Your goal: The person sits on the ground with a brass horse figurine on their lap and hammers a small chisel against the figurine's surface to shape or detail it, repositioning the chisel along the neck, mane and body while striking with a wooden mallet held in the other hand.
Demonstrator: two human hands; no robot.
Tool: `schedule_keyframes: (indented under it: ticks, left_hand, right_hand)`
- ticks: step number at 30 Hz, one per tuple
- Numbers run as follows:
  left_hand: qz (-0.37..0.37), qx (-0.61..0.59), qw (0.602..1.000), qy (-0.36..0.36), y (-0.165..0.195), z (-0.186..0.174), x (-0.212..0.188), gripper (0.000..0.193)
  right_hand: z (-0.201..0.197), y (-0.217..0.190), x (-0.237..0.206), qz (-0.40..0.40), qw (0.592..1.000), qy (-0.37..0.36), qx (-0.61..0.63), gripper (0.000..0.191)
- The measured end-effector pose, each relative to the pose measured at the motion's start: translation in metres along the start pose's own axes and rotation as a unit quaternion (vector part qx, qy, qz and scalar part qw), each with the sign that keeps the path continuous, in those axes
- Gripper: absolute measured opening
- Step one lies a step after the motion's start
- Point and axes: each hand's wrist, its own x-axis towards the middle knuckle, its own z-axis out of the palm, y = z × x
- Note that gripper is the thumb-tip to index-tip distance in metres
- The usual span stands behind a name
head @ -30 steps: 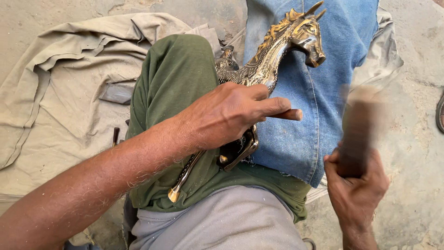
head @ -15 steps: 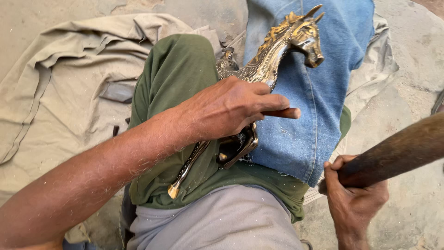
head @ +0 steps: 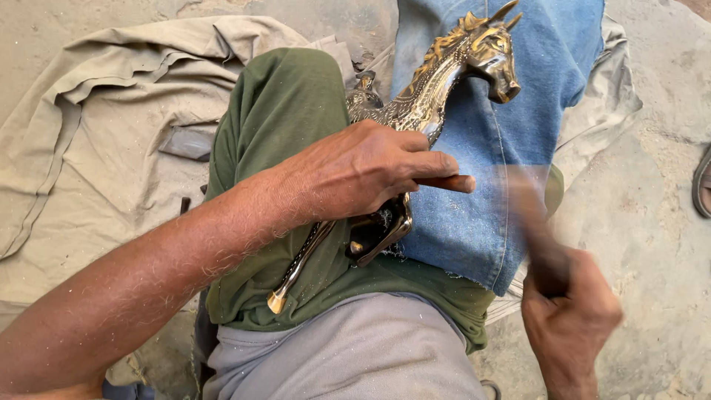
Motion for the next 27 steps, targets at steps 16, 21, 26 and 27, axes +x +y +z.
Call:
schedule_keyframes:
  ticks: [16,21,26,27]
  left_hand:
    - [0.045,-0.005,0.998,0.032,0.000,-0.005,-0.003,0.048]
    - [0.031,-0.007,0.995,0.097,-0.002,-0.009,-0.002,0.043]
    - [0.058,-0.067,0.995,0.039,-0.010,-0.011,0.012,0.037]
    - [0.059,-0.071,0.995,0.026,-0.011,-0.011,0.015,0.037]
  right_hand:
    - [0.022,0.010,0.000,0.004,0.999,-0.007,-0.036,0.028]
    - [0.027,0.005,-0.003,0.175,0.893,-0.006,0.415,0.028]
    - [0.027,-0.003,-0.014,0.176,0.894,0.034,0.410,0.036]
    - [0.027,-0.004,-0.015,0.158,0.885,0.050,0.436,0.037]
